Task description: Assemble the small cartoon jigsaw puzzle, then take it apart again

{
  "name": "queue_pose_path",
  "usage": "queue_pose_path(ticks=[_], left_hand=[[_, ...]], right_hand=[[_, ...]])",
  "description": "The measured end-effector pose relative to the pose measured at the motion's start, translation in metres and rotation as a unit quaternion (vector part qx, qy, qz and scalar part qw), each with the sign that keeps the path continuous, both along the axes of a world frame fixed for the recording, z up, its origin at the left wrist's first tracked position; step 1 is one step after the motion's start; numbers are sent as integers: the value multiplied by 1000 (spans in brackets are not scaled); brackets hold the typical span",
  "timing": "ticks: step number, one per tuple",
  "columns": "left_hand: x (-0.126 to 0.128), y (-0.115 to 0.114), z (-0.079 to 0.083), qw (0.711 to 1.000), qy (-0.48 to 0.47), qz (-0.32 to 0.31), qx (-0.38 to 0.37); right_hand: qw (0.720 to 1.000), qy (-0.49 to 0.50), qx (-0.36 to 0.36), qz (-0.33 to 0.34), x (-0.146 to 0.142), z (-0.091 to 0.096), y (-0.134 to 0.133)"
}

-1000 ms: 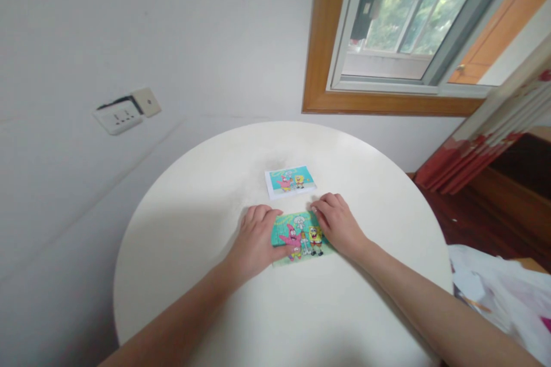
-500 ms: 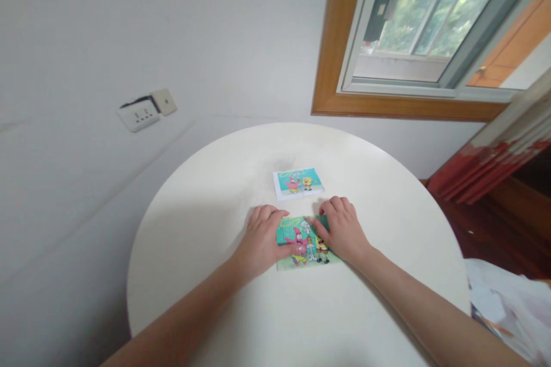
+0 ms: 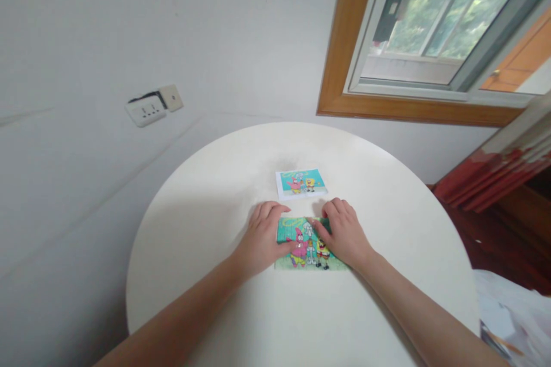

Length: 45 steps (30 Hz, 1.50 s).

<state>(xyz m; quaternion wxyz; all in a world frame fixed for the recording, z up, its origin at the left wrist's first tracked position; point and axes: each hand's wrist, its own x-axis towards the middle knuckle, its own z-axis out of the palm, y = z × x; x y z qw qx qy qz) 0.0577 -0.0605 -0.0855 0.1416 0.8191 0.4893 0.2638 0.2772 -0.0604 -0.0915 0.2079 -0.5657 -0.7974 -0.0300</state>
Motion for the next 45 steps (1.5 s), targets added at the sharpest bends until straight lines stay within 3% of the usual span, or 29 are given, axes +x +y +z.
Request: queue_pose_path(ticks=[9,22,28,45], left_hand=[[6,-6,-1,996,84,-18,37],[14,-11,6,993,114,-1,28],[12,-7,2,993,93,-68,24],[6,-4,5,993,94,-72,-10]], right_hand=[[997,23,-35,62,-1,5,1],[997,-41,-35,46,-15,6,-4],[996,-14,-48,80,-9,4,0],[985,119,-117,55,-6,9,2]])
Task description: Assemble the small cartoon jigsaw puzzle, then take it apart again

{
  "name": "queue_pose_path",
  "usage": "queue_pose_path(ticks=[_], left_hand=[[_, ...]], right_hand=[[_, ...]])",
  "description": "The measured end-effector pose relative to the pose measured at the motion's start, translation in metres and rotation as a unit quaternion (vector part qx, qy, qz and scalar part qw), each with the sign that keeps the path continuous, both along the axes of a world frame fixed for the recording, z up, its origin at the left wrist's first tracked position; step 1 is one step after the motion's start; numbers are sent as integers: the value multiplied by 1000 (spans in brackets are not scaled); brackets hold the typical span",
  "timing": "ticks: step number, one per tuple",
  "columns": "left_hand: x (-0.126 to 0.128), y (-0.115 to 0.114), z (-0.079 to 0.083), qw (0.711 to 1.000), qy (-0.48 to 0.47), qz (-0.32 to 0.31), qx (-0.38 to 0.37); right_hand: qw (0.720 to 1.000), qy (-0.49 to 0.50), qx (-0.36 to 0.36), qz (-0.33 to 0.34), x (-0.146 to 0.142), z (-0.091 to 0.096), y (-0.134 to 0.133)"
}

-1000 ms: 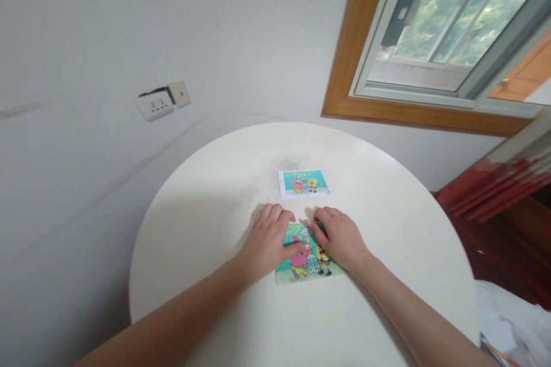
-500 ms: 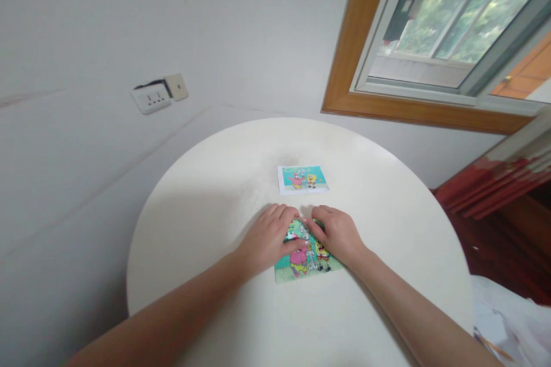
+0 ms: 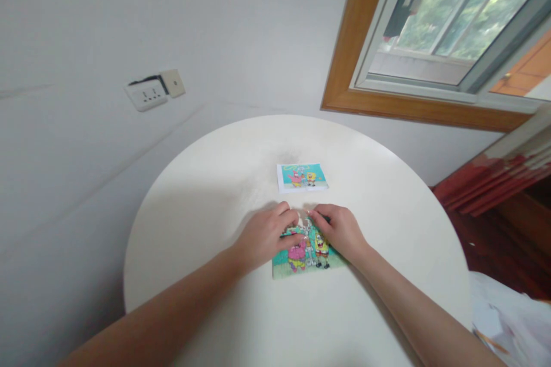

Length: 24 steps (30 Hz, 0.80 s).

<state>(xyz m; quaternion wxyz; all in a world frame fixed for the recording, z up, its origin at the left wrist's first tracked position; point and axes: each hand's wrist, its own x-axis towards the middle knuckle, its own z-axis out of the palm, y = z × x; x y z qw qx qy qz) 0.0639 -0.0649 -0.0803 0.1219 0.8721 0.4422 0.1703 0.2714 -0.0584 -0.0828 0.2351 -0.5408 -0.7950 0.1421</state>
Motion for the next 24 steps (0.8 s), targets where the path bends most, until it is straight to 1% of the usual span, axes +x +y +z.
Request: queue_pose_path(ticks=[4,7,13,16,19,22,24], left_hand=[[-1,2,7,999,0,30,-38],[-2,4,10,998,15,56,-35],[-8,11,8,999,-8,45,-23],[-10,13,6,999,-16,36,-26],[-11,13,4,999,-22,30,-28],[-12,13,4,999,-23,41,-26],[-12,12,5,998,-23,54,-25]], right_hand=[[1000,26,-2,-13,4,0,4],[1000,24,-1,-16,6,1,5],[1000,10,15,9,11,0,6],[999,19,22,31,12,0,8],[996,32,41,68,14,5,5],[990,1,66,124,16,11,-2],[982,-30,70,172,17,12,-7]])
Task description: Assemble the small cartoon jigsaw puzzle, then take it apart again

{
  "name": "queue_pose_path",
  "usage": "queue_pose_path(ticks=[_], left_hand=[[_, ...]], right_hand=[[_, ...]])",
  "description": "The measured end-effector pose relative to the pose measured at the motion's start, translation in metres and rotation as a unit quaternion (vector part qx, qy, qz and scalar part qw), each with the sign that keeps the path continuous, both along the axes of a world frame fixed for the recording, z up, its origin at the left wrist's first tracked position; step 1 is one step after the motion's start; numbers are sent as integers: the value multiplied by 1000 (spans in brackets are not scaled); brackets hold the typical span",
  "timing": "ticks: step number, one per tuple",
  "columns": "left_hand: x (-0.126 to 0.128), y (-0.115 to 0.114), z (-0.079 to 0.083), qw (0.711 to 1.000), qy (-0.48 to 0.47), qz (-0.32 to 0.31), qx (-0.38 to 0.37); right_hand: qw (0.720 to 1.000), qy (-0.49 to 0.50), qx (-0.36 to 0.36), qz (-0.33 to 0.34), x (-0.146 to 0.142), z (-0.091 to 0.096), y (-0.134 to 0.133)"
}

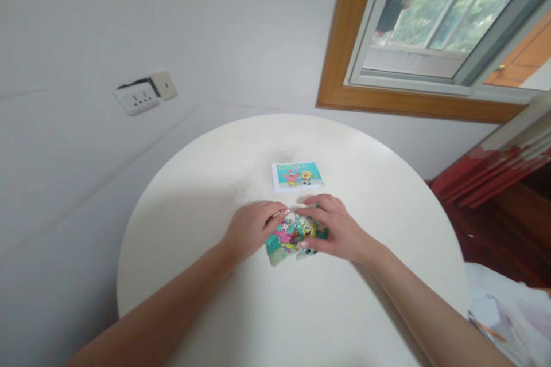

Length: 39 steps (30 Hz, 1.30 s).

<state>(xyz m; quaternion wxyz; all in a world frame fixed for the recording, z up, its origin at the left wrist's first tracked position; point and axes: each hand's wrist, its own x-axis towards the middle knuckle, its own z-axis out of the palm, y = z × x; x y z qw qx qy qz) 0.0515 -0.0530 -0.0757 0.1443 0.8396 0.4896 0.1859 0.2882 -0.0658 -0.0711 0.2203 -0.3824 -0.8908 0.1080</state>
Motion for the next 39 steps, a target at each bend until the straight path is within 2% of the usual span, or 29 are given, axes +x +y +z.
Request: queue_pose_path(ticks=[3,6,10,14,19,24,32,39], left_hand=[[2,-1,1,1000,2,24,-3],[3,-2,1,999,-8,39,6],[2,-3,1,998,-29,-30,53],[0,-8,0,991,11,-112,74],[2,-17,-4,990,32,-110,85],[4,-15,-5,988,13,-125,89],[-1,-10,-3,985,-68,-152,41],[3,-8,-4,983,-104,-154,12]], right_hand=[[999,-28,8,40,-2,-5,-4],[999,-37,16,31,-5,-11,-3],[1000,-22,20,11,-8,-15,0],[1000,-19,20,2,-8,-14,2],[999,-35,16,-30,-7,-13,1],[998,-51,17,-44,-6,-12,-3],[1000,-21,8,-7,-6,-10,1],[996,-75,50,-14,-7,-11,0]])
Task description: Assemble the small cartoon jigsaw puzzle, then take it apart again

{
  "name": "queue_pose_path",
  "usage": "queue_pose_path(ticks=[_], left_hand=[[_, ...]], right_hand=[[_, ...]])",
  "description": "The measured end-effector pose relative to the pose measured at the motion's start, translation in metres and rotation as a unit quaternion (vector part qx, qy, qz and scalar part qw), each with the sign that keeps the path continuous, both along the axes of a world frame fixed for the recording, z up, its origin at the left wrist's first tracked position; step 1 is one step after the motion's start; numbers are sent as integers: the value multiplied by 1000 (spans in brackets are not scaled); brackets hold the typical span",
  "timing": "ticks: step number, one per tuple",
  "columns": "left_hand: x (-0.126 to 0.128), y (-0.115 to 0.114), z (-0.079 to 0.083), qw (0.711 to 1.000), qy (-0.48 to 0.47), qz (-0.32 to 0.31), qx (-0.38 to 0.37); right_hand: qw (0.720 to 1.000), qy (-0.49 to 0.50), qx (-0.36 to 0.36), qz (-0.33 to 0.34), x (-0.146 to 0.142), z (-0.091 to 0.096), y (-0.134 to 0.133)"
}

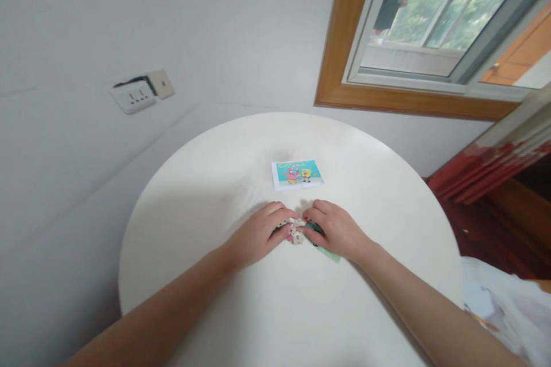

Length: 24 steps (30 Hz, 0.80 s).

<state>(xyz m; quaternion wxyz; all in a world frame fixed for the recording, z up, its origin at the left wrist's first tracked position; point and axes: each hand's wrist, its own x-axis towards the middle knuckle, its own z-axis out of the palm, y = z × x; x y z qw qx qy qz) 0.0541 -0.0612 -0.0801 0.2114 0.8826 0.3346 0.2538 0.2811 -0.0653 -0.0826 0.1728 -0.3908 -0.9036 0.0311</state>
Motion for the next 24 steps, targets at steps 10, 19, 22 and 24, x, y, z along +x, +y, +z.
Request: queue_pose_path(ticks=[10,19,22,24], left_hand=[[7,0,0,997,-45,60,-29],[4,4,0,998,-42,42,11],[5,4,1,999,-35,34,21],[4,4,3,999,-28,27,28]], right_hand=[[988,123,-48,-83,-2,2,6],[965,233,-75,-96,5,1,15],[960,256,-88,-70,1,4,15],[959,261,-111,-24,-1,8,14]])
